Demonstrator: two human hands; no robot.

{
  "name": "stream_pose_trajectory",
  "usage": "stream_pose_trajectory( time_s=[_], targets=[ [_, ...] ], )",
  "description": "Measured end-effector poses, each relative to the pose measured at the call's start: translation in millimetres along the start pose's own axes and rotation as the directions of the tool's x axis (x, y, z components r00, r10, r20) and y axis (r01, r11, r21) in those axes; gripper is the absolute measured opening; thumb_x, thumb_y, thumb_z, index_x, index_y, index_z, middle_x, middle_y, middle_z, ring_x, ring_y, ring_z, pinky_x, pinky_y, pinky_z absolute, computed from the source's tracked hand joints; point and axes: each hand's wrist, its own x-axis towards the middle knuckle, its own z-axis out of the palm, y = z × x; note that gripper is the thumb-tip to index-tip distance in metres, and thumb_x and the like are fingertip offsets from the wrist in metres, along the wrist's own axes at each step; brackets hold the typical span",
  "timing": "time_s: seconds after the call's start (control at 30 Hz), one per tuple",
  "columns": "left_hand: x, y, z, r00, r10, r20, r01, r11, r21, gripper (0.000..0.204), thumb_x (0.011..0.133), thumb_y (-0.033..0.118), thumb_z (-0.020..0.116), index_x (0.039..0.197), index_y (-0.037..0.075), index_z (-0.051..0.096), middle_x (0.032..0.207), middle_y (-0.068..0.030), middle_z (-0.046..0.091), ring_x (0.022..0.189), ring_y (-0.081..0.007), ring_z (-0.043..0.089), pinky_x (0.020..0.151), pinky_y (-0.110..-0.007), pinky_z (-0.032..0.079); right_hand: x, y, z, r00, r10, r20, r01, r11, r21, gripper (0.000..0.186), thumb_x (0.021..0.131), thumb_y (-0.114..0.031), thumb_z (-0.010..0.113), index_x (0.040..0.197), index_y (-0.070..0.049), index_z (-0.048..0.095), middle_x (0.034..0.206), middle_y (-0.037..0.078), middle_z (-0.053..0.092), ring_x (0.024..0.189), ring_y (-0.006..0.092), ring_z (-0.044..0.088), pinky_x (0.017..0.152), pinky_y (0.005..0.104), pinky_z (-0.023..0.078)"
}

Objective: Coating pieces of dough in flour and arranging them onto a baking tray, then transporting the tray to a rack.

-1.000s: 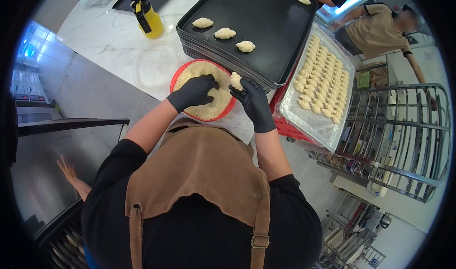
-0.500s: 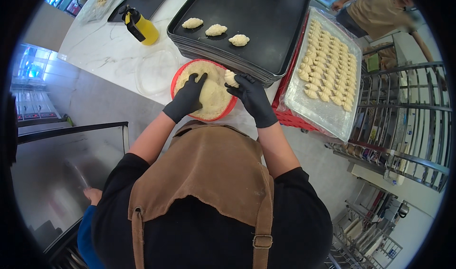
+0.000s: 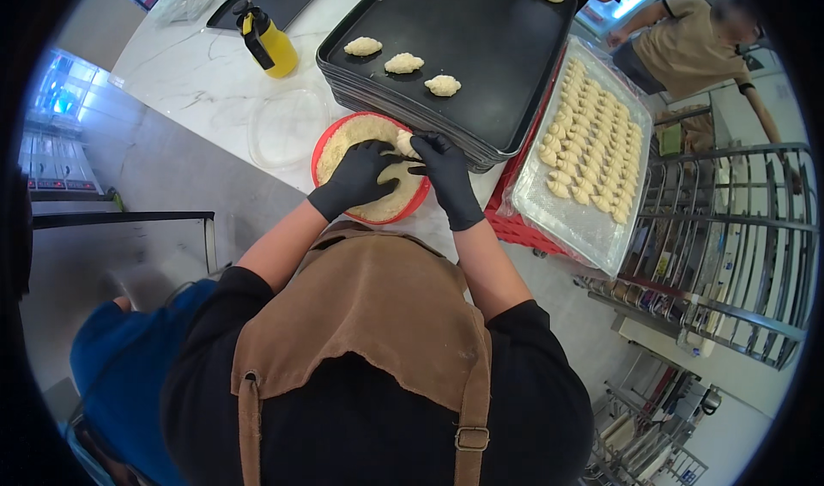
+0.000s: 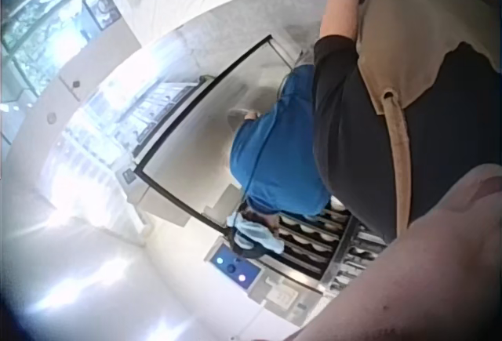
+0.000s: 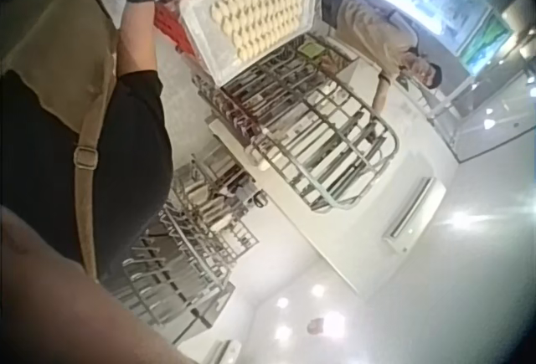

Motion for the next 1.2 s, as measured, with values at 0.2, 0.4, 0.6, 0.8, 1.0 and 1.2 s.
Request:
stream_pose_trajectory(
  time_s=[0.2,0.4,0.6,0.8,1.0,1.2],
  targets=[
    [-20.9,-21.4,-21.4,0.980,-0.040,-0.197,-0.001,0.980,-0.200,0.030,0.085,0.014,0.074,0.114,0.009,0.074,0.118,-0.0146,0.071,0.112,-0.0339,0.066,0.097,-0.044,0.052,21.1,29.1,13.4,0.945,-0.327,-0.024,0.282,0.847,-0.451,0.035,0.095,-0.027,0.075,0.118,0.000,0.072,0.100,0.010,0.075,0.087,0.0218,0.073,0.076,0.0327,0.057],
    [-31.5,-30.4,-36.3,0.850,-0.441,-0.286,0.300,0.854,-0.424,0.020,0.098,0.011,0.065,0.115,0.005,0.074,0.100,-0.0146,0.075,0.085,-0.0217,0.073,0.076,-0.032,0.056,-14.9,44.1,32.1,0.718,-0.510,0.474,0.592,0.088,-0.801,0.048,0.088,-0.035,0.079,0.127,-0.008,0.069,0.123,0.018,0.066,0.114,0.0360,0.061,0.097,0.0457,0.049],
    [-28.9,-24.8,-34.8,0.825,-0.476,-0.305,0.304,0.828,-0.472,0.023,0.098,0.012,0.066,0.117,0.004,0.074,0.097,-0.0148,0.077,0.083,-0.0206,0.074,0.076,-0.032,0.056,-15.6,34.7,27.9,0.656,-0.410,0.634,0.624,-0.178,-0.761,0.061,0.086,-0.047,0.078,0.135,-0.015,0.066,0.150,0.022,0.049,0.140,0.0451,0.041,0.115,0.0587,0.030],
    [-25.8,-19.5,-37.7,0.836,-0.435,-0.336,0.269,0.857,-0.439,0.024,0.097,0.015,0.067,0.117,0.005,0.075,0.096,-0.0142,0.077,0.073,-0.0189,0.069,0.071,-0.031,0.055,-2.5,27.3,38.6,0.645,-0.366,0.671,0.652,-0.195,-0.733,0.058,0.086,-0.047,0.078,0.132,-0.014,0.068,0.148,0.020,0.051,0.139,0.0445,0.042,0.115,0.0591,0.030],
    [-36.7,-19.5,-38.3,0.821,-0.480,-0.311,0.325,0.839,-0.437,0.024,0.096,0.017,0.068,0.116,0.007,0.076,0.092,-0.0125,0.076,0.067,-0.0191,0.066,0.067,-0.032,0.053,-17.4,35.0,19.2,0.667,-0.425,0.612,0.634,-0.107,-0.766,0.040,0.087,-0.025,0.077,0.124,-0.009,0.071,0.137,0.019,0.060,0.125,0.0394,0.055,0.106,0.0496,0.043],
    [-31.7,-19.6,-34.8,0.823,-0.409,-0.394,0.230,0.875,-0.427,0.023,0.095,0.014,0.068,0.116,0.007,0.076,0.094,-0.0115,0.075,0.069,-0.0206,0.065,0.067,-0.032,0.053,12.1,36.3,47.9,0.695,-0.362,0.622,0.675,0.028,-0.738,0.026,0.085,-0.010,0.072,0.111,-0.004,0.074,0.119,0.019,0.069,0.105,0.0365,0.067,0.092,0.0446,0.054]
  ],
)
